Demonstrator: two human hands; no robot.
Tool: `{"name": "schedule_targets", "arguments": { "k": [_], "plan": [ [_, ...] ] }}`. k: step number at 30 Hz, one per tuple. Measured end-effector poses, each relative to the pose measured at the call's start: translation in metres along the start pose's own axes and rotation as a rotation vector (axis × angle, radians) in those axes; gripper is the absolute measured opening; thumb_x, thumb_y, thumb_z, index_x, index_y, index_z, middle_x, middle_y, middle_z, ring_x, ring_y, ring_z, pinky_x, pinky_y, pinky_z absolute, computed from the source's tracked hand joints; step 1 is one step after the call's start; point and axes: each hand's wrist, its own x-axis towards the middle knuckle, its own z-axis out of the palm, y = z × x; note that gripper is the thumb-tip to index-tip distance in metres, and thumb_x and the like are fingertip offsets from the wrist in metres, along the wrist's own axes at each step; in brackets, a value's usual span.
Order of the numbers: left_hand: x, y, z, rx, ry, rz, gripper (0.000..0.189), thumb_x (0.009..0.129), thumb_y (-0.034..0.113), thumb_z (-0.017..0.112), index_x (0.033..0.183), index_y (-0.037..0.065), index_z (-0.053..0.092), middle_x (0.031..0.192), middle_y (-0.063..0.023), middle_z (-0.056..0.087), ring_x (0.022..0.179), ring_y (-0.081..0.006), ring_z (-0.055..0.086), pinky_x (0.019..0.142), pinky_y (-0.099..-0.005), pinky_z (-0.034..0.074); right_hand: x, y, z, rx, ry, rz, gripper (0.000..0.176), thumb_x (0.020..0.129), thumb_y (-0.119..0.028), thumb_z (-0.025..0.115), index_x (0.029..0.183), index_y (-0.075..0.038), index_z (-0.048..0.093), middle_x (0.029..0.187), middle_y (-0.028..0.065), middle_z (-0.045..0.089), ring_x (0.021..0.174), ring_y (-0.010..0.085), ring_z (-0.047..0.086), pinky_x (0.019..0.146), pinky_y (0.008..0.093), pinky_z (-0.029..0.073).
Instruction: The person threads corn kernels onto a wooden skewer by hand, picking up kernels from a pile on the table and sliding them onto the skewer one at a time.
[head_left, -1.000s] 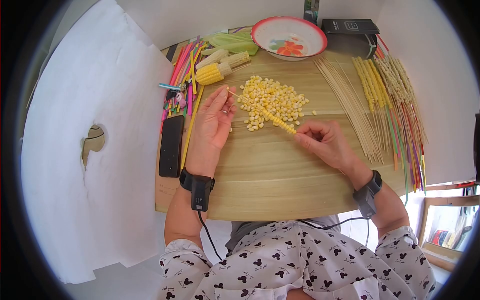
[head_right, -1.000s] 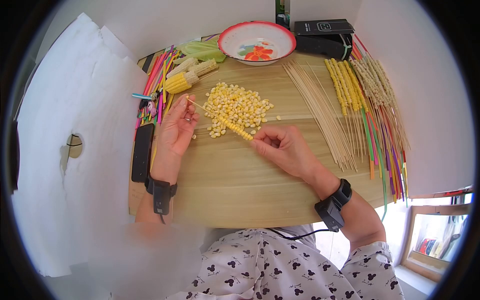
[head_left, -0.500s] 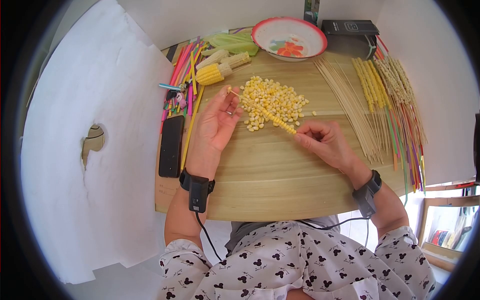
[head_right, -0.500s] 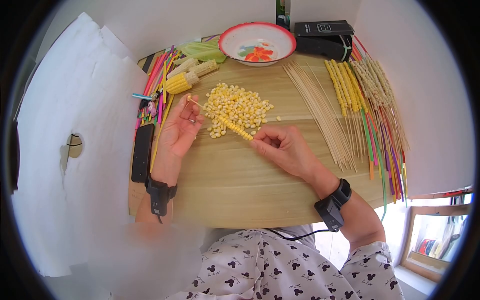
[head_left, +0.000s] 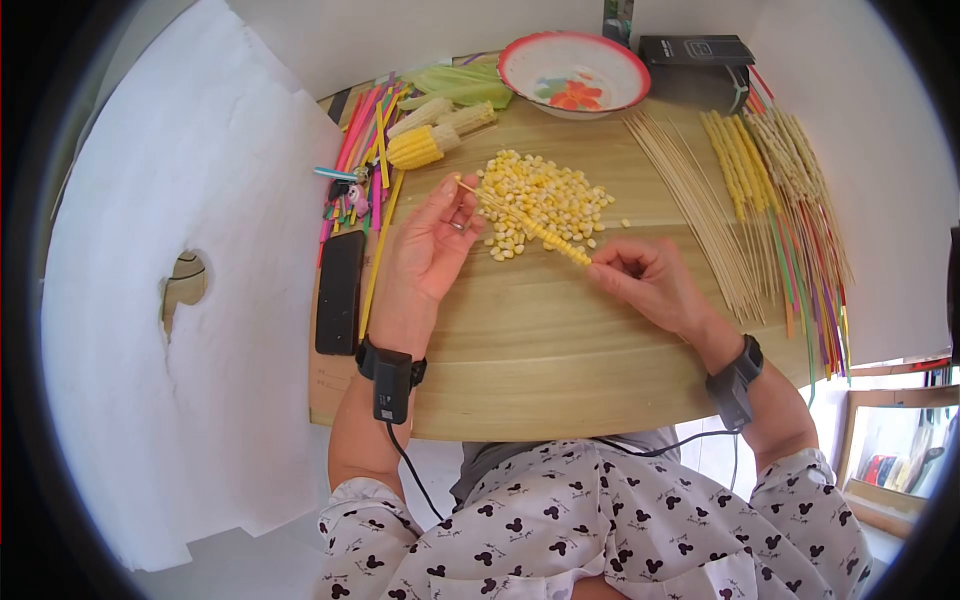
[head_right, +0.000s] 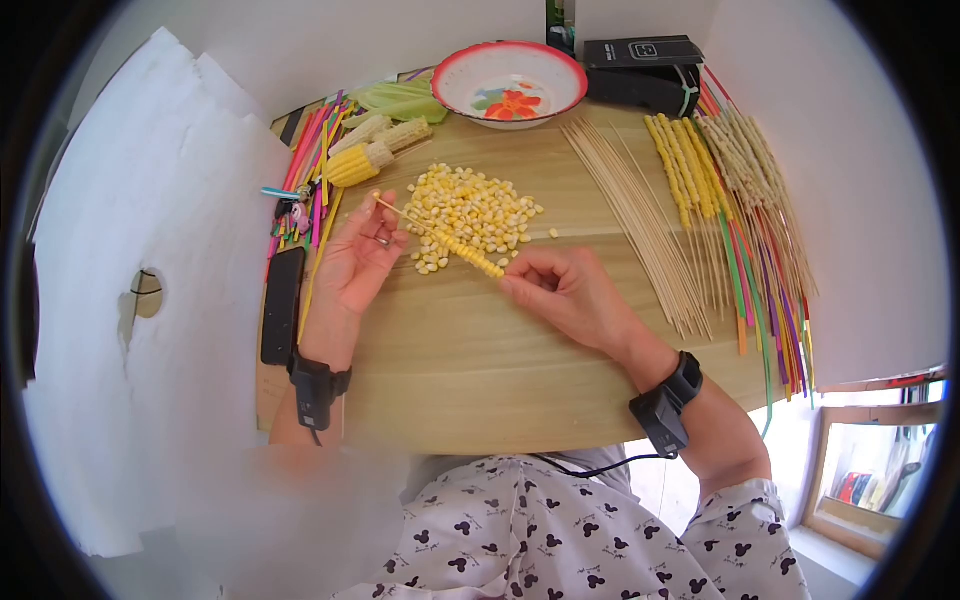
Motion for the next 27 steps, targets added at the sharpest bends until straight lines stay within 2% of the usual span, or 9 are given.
{"name": "schedule_targets", "arguments": {
  "k": [8, 10, 14, 16, 19, 23, 26, 27],
  "plan": [
    [-0.009, -0.021, 0.017, 0.036, -0.013, -0.136, 0.019, 0.09, 0.01, 0.061, 0.108, 0.003, 0.06, 0.108, -0.0089, 0.063, 0.084, -0.0116, 0.056, 0.072, -0.0289, 0.047, -0.001, -0.002, 0.001, -0.042, 0.041, -0.021, 0.013, 0.089, -0.012, 0.063, 0.083, -0.001, 0.061, 0.061, -0.0066, 0.046, 0.056, 0.0009, 0.036, 0.048, 0.0213, 0.03],
    [-0.01, -0.025, 0.015, 0.109, -0.133, -0.102, 0.021, 0.09, 0.007, 0.06, 0.11, 0.001, 0.06, 0.111, -0.0115, 0.061, 0.082, -0.0116, 0.054, 0.069, -0.025, 0.047, -0.001, -0.003, 0.0, -0.029, 0.035, -0.033, 0.014, 0.089, -0.013, 0.063, 0.083, -0.001, 0.061, 0.061, -0.0063, 0.046, 0.056, 0.0011, 0.037, 0.048, 0.0216, 0.03],
    [-0.014, -0.026, 0.022, 0.145, -0.115, -0.064, 0.022, 0.09, 0.005, 0.06, 0.112, 0.0, 0.06, 0.111, -0.0125, 0.062, 0.08, -0.0111, 0.053, 0.062, -0.0207, 0.045, -0.002, -0.002, 0.0, -0.039, 0.047, -0.06, 0.014, 0.089, -0.014, 0.063, 0.083, -0.001, 0.061, 0.061, -0.0063, 0.046, 0.056, 0.0013, 0.037, 0.048, 0.0217, 0.031],
    [-0.015, -0.028, 0.022, 0.249, -0.159, -0.054, 0.022, 0.09, 0.004, 0.06, 0.111, 0.0, 0.061, 0.11, -0.0118, 0.062, 0.08, -0.01, 0.053, 0.057, -0.0188, 0.043, -0.001, 0.0, 0.0, -0.052, 0.05, -0.089, 0.014, 0.089, -0.014, 0.063, 0.084, -0.001, 0.061, 0.061, -0.0063, 0.046, 0.055, 0.0015, 0.037, 0.048, 0.0218, 0.031],
    [-0.018, -0.033, 0.025, 0.219, -0.123, -0.083, 0.021, 0.089, 0.005, 0.061, 0.11, 0.001, 0.062, 0.109, -0.0111, 0.063, 0.078, -0.0089, 0.054, 0.054, -0.0185, 0.041, -0.002, 0.0, 0.0, -0.039, 0.051, -0.079, 0.014, 0.089, -0.013, 0.063, 0.083, -0.001, 0.062, 0.061, -0.0061, 0.046, 0.055, 0.0015, 0.037, 0.048, 0.0216, 0.03],
    [-0.018, -0.033, 0.025, 0.235, -0.088, -0.096, 0.022, 0.088, 0.005, 0.062, 0.11, 0.002, 0.062, 0.109, -0.0097, 0.063, 0.075, -0.0087, 0.054, 0.054, -0.0183, 0.041, 0.0, 0.004, 0.0, -0.036, 0.044, -0.08, 0.014, 0.089, -0.014, 0.063, 0.083, -0.002, 0.062, 0.061, -0.0068, 0.046, 0.056, 0.0009, 0.037, 0.048, 0.0213, 0.03],
    [-0.02, -0.028, 0.033, 0.323, -0.031, -0.067, 0.024, 0.088, 0.007, 0.065, 0.111, 0.002, 0.063, 0.105, -0.0083, 0.064, 0.073, -0.0075, 0.054, 0.056, -0.0185, 0.041, 0.002, 0.007, 0.0, 0.056, 0.058, -0.054, 0.015, 0.089, -0.014, 0.064, 0.081, -0.001, 0.062, 0.061, -0.0079, 0.046, 0.056, 0.0, 0.037, 0.048, 0.0203, 0.03],
    [-0.021, -0.025, 0.037, 0.479, -0.023, 0.047, 0.019, 0.087, 0.008, 0.065, 0.105, 0.002, 0.064, 0.099, -0.0057, 0.064, 0.069, -0.0077, 0.052, 0.055, -0.0191, 0.04, 0.004, 0.01, -0.001, 0.078, 0.095, -0.05, 0.016, 0.088, -0.014, 0.065, 0.08, -0.001, 0.062, 0.061, -0.0083, 0.047, 0.056, -0.0005, 0.037, 0.048, 0.0197, 0.03]
  ]
}}
